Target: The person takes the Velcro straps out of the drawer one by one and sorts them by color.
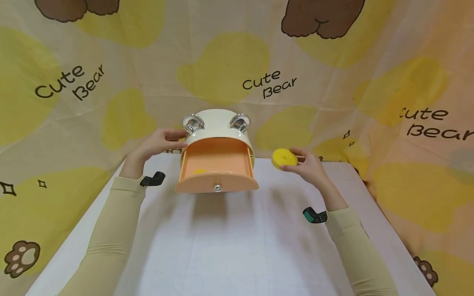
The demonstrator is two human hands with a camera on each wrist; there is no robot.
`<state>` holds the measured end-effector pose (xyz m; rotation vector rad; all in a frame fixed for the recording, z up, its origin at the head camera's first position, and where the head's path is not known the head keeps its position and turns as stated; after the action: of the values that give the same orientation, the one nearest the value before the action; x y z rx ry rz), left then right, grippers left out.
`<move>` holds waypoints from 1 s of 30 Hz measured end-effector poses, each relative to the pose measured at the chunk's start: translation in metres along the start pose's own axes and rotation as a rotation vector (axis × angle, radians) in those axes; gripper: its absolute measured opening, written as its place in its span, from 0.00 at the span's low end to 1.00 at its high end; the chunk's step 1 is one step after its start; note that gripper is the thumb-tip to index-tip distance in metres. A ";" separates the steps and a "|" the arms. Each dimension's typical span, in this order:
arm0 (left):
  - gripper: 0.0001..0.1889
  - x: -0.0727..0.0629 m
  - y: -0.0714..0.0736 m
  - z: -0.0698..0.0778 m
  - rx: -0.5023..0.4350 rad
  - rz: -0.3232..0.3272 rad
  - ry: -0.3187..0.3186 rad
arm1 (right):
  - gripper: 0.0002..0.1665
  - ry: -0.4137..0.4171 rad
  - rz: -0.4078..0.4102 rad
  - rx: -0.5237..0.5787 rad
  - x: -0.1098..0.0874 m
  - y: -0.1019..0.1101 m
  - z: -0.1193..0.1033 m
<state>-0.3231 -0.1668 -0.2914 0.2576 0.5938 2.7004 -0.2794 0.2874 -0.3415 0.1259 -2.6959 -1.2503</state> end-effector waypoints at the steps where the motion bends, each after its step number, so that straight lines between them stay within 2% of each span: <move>1: 0.31 0.002 0.000 -0.003 -0.005 0.001 -0.003 | 0.47 -0.001 0.002 -0.002 0.000 -0.001 0.003; 6: 0.32 0.009 0.003 -0.018 -0.023 0.009 -0.007 | 0.44 -0.012 0.001 -0.007 0.000 -0.008 0.015; 10: 0.32 0.011 0.004 -0.024 -0.021 0.015 -0.018 | 0.47 -0.038 -0.018 0.001 0.000 -0.015 0.023; 19: 0.32 0.011 0.006 -0.026 -0.018 0.023 -0.028 | 0.47 -0.021 -0.041 0.026 0.006 -0.032 0.044; 30: 0.33 0.010 0.004 -0.023 -0.028 0.019 -0.011 | 0.49 -0.067 -0.060 0.074 0.013 -0.055 0.076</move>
<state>-0.3394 -0.1745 -0.3096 0.2724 0.5531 2.7214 -0.3056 0.3074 -0.4305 0.1782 -2.8163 -1.1916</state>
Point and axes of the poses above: each hand's wrist, its own x-axis towards the middle knuckle, its own y-axis out of the back of the hand, z = x × y, the point moved 1 cm from there along x, towards the middle knuckle, and after that the axes turned 10 degrees about -x, right-handed, at the moved point
